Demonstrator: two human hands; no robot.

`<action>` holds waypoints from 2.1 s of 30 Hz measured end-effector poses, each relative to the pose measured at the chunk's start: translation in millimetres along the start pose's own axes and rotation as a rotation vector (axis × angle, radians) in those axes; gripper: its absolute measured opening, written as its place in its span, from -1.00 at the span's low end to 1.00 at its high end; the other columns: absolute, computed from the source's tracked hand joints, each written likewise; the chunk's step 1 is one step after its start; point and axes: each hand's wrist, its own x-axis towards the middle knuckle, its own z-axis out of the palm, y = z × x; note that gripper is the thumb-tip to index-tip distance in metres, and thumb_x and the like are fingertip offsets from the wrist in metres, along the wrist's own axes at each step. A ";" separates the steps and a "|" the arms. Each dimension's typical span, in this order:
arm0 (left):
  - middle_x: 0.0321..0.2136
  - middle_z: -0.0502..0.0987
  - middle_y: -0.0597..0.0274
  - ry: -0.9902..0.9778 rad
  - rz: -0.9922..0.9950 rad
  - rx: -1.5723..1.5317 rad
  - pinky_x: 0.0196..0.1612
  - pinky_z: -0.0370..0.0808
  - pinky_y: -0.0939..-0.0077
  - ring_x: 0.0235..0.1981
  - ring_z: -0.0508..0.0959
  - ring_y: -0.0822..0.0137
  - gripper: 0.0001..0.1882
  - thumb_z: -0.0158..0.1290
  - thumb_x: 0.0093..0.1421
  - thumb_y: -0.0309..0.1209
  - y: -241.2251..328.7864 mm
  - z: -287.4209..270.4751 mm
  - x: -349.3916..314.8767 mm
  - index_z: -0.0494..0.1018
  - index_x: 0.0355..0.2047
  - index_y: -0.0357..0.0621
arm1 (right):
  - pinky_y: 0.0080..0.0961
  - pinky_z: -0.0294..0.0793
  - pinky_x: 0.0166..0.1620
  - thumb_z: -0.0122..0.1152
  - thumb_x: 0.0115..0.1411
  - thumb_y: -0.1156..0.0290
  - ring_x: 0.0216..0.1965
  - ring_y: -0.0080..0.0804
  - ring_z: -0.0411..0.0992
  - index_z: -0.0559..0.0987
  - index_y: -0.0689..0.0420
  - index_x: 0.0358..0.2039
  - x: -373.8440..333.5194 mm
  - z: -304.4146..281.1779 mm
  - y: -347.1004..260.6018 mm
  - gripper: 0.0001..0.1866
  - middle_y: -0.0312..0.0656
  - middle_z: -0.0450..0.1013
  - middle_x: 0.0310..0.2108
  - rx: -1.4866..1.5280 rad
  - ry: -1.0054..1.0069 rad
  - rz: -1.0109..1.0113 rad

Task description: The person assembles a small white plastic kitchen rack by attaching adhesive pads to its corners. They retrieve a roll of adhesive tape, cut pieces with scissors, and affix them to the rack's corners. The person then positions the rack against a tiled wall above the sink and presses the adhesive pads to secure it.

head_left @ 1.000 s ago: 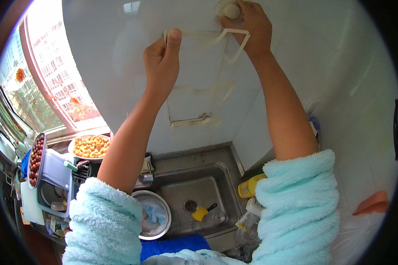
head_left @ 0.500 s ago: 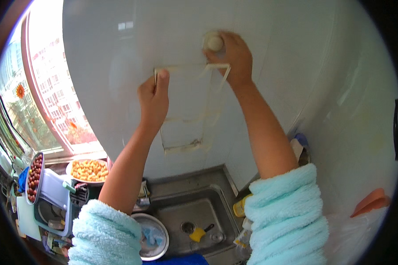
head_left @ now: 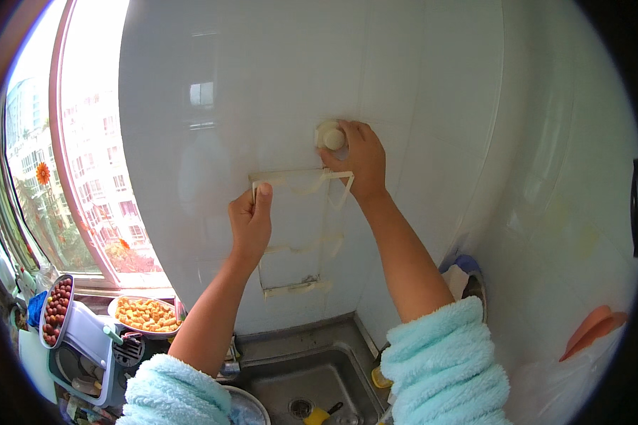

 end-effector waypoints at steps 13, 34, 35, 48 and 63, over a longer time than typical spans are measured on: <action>-0.66 0.03 0.56 -0.001 0.023 -0.036 -0.54 -0.07 0.46 -0.55 -0.01 0.59 -0.37 0.06 0.45 -0.07 -3.1 0.8 -0.5 0.02 -0.63 -0.06 | -0.27 0.55 0.10 0.59 -0.01 0.26 0.06 -0.11 0.46 0.52 0.28 0.10 -8.8 2.2 -4.6 -0.31 -0.02 0.46 0.06 0.108 0.049 0.070; -0.65 0.04 0.56 -0.016 0.061 -0.032 -0.54 -0.06 0.47 -0.54 0.00 0.58 -0.39 0.04 0.47 -0.08 -4.6 1.5 0.3 0.03 -0.62 -0.08 | -0.34 0.57 0.07 0.59 -0.02 0.32 0.05 -0.18 0.46 0.55 0.17 0.12 -10.6 4.8 -3.4 -0.33 -0.12 0.45 0.04 0.109 0.082 0.033; -0.65 0.04 0.56 -0.011 0.059 -0.036 -0.54 -0.06 0.47 -0.55 0.00 0.59 -0.39 0.04 0.47 -0.08 -3.7 1.7 -0.3 0.04 -0.62 -0.07 | -0.34 0.57 0.07 0.59 -0.01 0.32 0.05 -0.17 0.46 0.55 0.18 0.13 -11.0 5.2 -3.3 -0.33 -0.12 0.46 0.05 0.117 0.086 0.032; -0.65 0.05 0.56 -0.011 0.010 -0.059 -0.54 -0.06 0.47 -0.55 0.00 0.59 -0.40 0.02 0.48 -0.08 -1.8 1.2 0.2 0.05 -0.62 -0.06 | -0.34 0.61 0.07 0.65 -0.09 0.29 0.05 -0.19 0.49 0.38 0.21 0.28 -15.8 15.4 5.9 -0.07 -0.07 0.45 0.08 0.169 0.127 0.090; -0.66 0.03 0.55 0.010 0.025 -0.047 -0.55 -0.07 0.46 -0.56 0.00 0.58 -0.38 0.05 0.46 -0.08 -7.4 2.0 0.6 0.03 -0.63 -0.07 | -0.32 0.58 0.05 0.65 -0.09 0.23 0.06 -0.21 0.46 0.46 0.10 0.18 -15.1 11.9 -3.2 -0.18 -0.13 0.41 0.09 0.051 0.128 0.073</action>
